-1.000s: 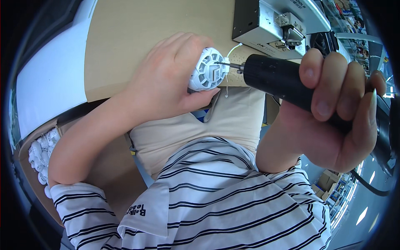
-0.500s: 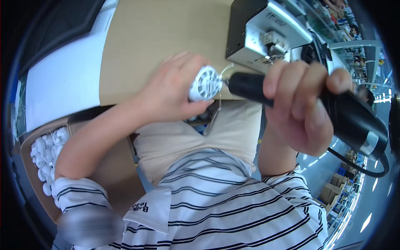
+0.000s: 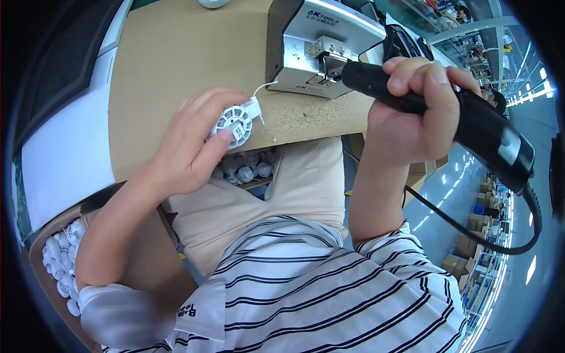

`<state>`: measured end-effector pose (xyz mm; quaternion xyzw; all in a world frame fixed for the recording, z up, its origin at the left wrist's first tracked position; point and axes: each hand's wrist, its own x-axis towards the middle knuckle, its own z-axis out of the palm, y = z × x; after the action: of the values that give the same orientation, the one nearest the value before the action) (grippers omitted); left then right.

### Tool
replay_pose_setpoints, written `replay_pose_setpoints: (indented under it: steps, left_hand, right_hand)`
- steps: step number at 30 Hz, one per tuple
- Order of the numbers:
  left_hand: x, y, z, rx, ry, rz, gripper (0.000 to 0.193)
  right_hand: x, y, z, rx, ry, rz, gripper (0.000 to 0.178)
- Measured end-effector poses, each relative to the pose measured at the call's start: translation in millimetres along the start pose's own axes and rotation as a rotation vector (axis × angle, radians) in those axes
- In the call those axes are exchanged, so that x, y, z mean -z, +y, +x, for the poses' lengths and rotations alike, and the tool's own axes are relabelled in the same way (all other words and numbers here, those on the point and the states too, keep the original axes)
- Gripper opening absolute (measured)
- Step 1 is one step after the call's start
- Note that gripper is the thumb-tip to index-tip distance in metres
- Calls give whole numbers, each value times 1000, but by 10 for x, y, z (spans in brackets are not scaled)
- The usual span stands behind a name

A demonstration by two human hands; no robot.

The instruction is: Assembling white plastic electronic housings by driving screws into pre-drilled holes using an electric screwdriver.

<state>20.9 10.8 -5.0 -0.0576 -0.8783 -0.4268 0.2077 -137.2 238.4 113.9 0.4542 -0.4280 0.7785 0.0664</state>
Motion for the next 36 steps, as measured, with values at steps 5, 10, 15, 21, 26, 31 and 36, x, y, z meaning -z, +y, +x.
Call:
replay_pose_setpoints:
  steps: [5, 10, 15, 21, 26, 31, 36]
  left_hand:
    - [-18, -19, -59, 70, 48, -67, 31]
    - [-47, 11, 12, 91, 68, -72, 27]
    - [-54, -26, -61, 93, 99, -44, 25]
    - [-54, -12, -64, 123, 107, -44, 24]
    - [-74, -27, -32, 129, 125, -80, 24]
    - [-83, -42, -90, 136, 161, -109, 24]
    - [-39, -91, -97, 131, 159, -104, 24]
  right_hand:
    - [-133, 26, -72, -38, 14, 13, 23]
    - [-263, 70, -99, -85, 22, 21, 21]
    - [-275, 163, 50, -29, 46, -98, 19]
    - [-334, 384, 109, 14, 200, -307, 15]
    - [-154, 253, 96, 1, 144, -168, 13]
    - [-223, 432, 109, -21, 183, -309, 12]
    - [-287, 311, 157, -162, 194, -243, 13]
